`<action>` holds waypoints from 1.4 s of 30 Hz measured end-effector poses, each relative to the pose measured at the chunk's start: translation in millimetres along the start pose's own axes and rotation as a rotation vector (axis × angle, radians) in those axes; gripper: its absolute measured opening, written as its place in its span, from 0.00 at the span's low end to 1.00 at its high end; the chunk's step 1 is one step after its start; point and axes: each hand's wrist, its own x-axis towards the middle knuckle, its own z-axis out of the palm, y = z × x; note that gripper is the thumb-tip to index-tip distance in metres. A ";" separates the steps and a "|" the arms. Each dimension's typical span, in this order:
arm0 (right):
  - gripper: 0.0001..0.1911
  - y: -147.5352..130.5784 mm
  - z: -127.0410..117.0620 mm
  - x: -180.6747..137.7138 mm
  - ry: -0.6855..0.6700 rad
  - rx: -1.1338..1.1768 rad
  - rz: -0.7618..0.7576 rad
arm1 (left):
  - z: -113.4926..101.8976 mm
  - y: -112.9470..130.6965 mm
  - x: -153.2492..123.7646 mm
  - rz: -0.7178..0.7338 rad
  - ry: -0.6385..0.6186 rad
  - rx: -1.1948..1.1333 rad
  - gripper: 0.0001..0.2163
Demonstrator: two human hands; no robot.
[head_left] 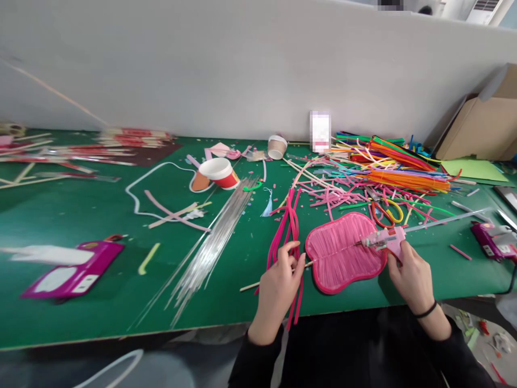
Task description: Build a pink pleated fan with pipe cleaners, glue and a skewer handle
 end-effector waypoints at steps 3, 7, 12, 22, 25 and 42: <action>0.09 2.1 -1.3 1.2 0.005 0.004 0.005 | -0.2 -0.3 0.3 0.004 -0.004 -0.001 0.13; 0.09 4.9 -4.4 3.5 0.010 0.003 0.009 | -0.2 -0.4 0.4 -0.006 -0.009 0.001 0.13; 0.09 8.3 -9.0 6.3 0.009 -0.001 0.033 | 0.0 -0.1 0.2 -0.019 -0.010 0.001 0.13; 0.07 15.3 -8.0 7.0 0.000 -0.017 0.042 | -0.9 -0.1 0.4 -0.012 -0.008 0.009 0.13; 0.07 15.7 -9.0 7.5 0.001 -0.012 0.042 | -1.6 0.6 0.9 -0.023 -0.014 0.013 0.13; 0.07 24.4 -12.6 12.1 0.013 -0.041 0.065 | -0.6 -0.8 0.7 -0.003 0.011 0.020 0.13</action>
